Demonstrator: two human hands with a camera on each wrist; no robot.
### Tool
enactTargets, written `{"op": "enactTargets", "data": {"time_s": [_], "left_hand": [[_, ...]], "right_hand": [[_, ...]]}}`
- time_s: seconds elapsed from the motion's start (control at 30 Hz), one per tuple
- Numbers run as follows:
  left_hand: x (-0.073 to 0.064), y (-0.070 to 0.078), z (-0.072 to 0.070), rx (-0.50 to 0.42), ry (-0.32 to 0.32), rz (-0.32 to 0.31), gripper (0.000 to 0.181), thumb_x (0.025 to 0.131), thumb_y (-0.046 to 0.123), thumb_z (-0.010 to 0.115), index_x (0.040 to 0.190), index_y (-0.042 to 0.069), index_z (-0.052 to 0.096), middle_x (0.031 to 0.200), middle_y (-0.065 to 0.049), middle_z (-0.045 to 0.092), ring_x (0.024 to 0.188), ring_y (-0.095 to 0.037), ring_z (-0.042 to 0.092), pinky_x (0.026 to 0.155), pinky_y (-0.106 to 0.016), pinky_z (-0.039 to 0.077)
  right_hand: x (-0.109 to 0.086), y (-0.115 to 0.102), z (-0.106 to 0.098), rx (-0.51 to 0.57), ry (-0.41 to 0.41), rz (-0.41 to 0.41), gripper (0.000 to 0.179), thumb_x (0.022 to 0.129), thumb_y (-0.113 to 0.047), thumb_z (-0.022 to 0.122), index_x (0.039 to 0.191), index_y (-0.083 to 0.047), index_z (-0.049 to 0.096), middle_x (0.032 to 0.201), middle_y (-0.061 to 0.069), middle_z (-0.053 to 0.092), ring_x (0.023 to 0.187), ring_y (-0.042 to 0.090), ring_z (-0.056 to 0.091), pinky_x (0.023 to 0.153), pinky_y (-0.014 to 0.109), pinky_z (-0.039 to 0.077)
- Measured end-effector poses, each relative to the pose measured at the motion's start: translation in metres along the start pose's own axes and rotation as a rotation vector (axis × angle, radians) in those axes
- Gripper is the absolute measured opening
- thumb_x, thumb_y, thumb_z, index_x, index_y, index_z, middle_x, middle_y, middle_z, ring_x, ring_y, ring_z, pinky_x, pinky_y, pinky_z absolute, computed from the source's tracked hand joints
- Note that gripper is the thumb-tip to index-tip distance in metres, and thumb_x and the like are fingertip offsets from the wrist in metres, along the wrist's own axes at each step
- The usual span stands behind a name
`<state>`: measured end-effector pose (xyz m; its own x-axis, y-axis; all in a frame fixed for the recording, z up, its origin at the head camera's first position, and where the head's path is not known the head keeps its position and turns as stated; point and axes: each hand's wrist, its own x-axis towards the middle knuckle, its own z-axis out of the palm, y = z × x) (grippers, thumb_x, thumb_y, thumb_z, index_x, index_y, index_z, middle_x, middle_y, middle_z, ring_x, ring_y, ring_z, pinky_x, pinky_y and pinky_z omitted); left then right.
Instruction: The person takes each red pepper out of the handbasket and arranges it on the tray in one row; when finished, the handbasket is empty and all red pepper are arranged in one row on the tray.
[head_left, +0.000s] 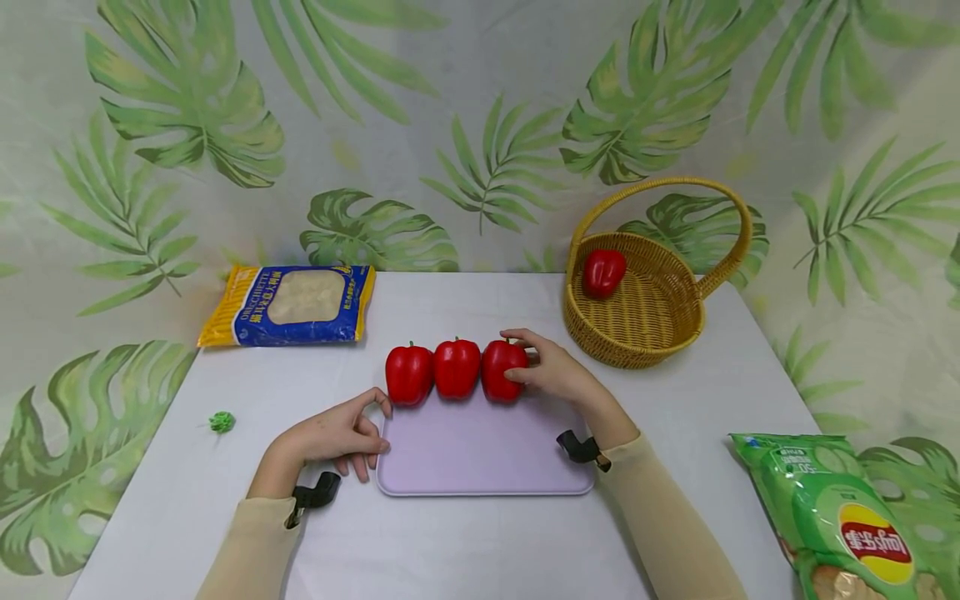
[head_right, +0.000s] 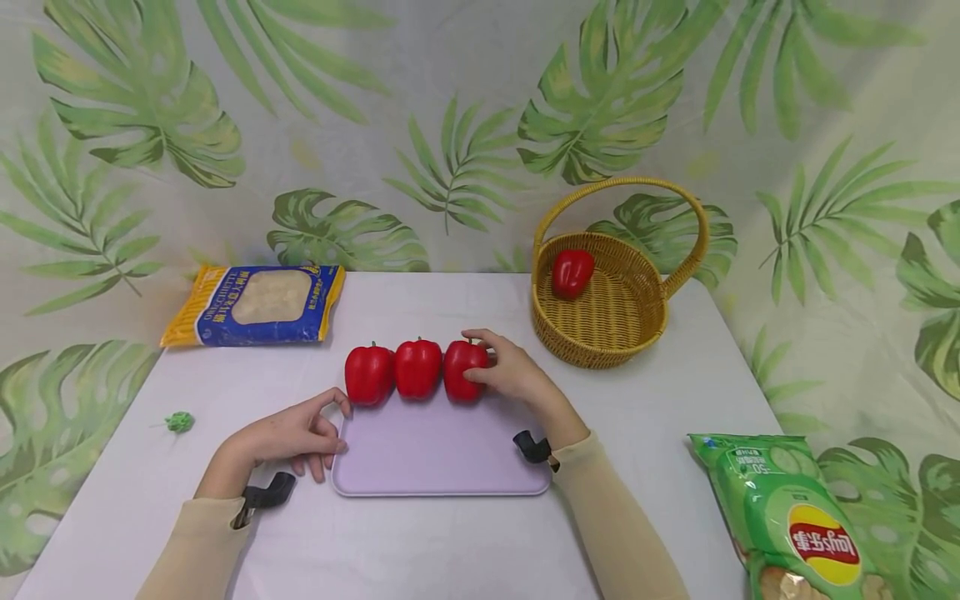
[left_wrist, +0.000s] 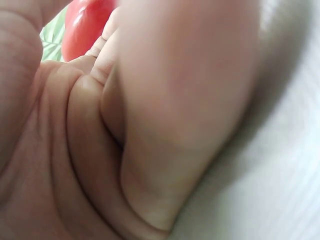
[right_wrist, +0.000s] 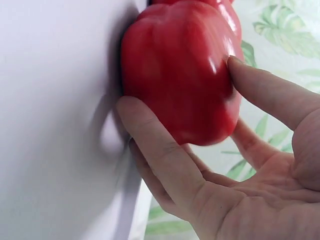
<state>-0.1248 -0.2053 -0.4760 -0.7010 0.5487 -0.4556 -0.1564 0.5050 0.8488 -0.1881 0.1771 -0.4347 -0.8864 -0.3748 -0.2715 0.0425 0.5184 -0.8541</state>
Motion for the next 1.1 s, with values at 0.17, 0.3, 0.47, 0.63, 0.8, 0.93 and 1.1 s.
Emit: {"op": "enactTargets", "data": {"time_s": [0.17,0.3,0.47,0.63,0.8,0.93,1.1], "left_hand": [[0.0,0.0,0.0,0.001,0.002,-0.002,0.049,0.099,0.022,0.075,0.133,0.011,0.042,0.078,-0.008,0.075,0.064,-0.027,0.078,0.049,-0.024,0.052],[0.0,0.0,0.0,0.0,0.001,0.0,0.049,0.099,0.022,0.075,0.133,0.011,0.042,0.079,-0.009,0.075,0.064,-0.027,0.077,0.049,-0.024,0.052],[0.001,0.0,0.0,0.002,0.0,-0.002,0.049,0.099,0.022,0.076,0.133,0.011,0.042,0.079,-0.009,0.075,0.064,-0.027,0.077,0.049,-0.024,0.052],[0.001,0.0,0.0,0.002,-0.001,0.0,0.049,0.099,0.023,0.075,0.133,0.012,0.041,0.079,-0.009,0.075,0.065,-0.027,0.078,0.049,-0.024,0.052],[0.0,0.0,0.0,0.001,0.005,-0.002,0.049,0.099,0.022,0.075,0.133,0.011,0.042,0.079,-0.009,0.075,0.064,-0.026,0.077,0.049,-0.025,0.053],[0.0,0.0,0.0,0.0,0.008,-0.005,0.049,0.099,0.022,0.076,0.133,0.011,0.042,0.079,-0.009,0.075,0.064,-0.025,0.077,0.049,-0.025,0.053],[0.0,0.001,0.0,0.003,0.01,-0.011,0.049,0.099,0.023,0.075,0.133,0.012,0.042,0.079,-0.008,0.075,0.064,-0.026,0.077,0.049,-0.025,0.053]], "right_hand": [[-0.006,-0.003,-0.008,0.041,0.003,-0.017,0.068,0.1,-0.017,0.072,0.161,-0.016,0.042,0.159,0.024,0.043,0.145,0.048,0.051,0.093,0.047,0.063],[-0.017,-0.009,-0.023,0.048,0.062,-0.041,0.068,0.101,-0.027,0.071,0.162,-0.02,0.041,0.164,0.024,0.041,0.15,0.047,0.044,0.111,0.061,0.051],[-0.03,-0.015,-0.049,0.053,0.217,-0.127,0.065,0.104,-0.03,0.068,0.162,-0.019,0.041,0.162,0.021,0.047,0.153,0.046,0.04,0.12,0.069,0.038],[-0.038,-0.02,-0.077,0.105,0.34,-0.157,0.066,0.105,-0.029,0.068,0.164,-0.019,0.039,0.162,0.019,0.047,0.153,0.041,0.04,0.122,0.065,0.036],[-0.037,-0.025,-0.103,0.14,0.387,-0.126,0.069,0.105,-0.035,0.067,0.166,-0.024,0.035,0.165,0.017,0.043,0.151,0.036,0.039,0.121,0.058,0.037],[-0.034,-0.026,-0.121,0.149,0.41,-0.088,0.073,0.103,-0.041,0.069,0.166,-0.028,0.034,0.166,0.012,0.041,0.15,0.032,0.039,0.118,0.053,0.038],[-0.02,-0.018,-0.146,0.159,0.403,-0.063,0.08,0.102,-0.04,0.07,0.168,-0.029,0.027,0.174,0.013,0.03,0.159,0.037,0.029,0.127,0.058,0.03]]}}
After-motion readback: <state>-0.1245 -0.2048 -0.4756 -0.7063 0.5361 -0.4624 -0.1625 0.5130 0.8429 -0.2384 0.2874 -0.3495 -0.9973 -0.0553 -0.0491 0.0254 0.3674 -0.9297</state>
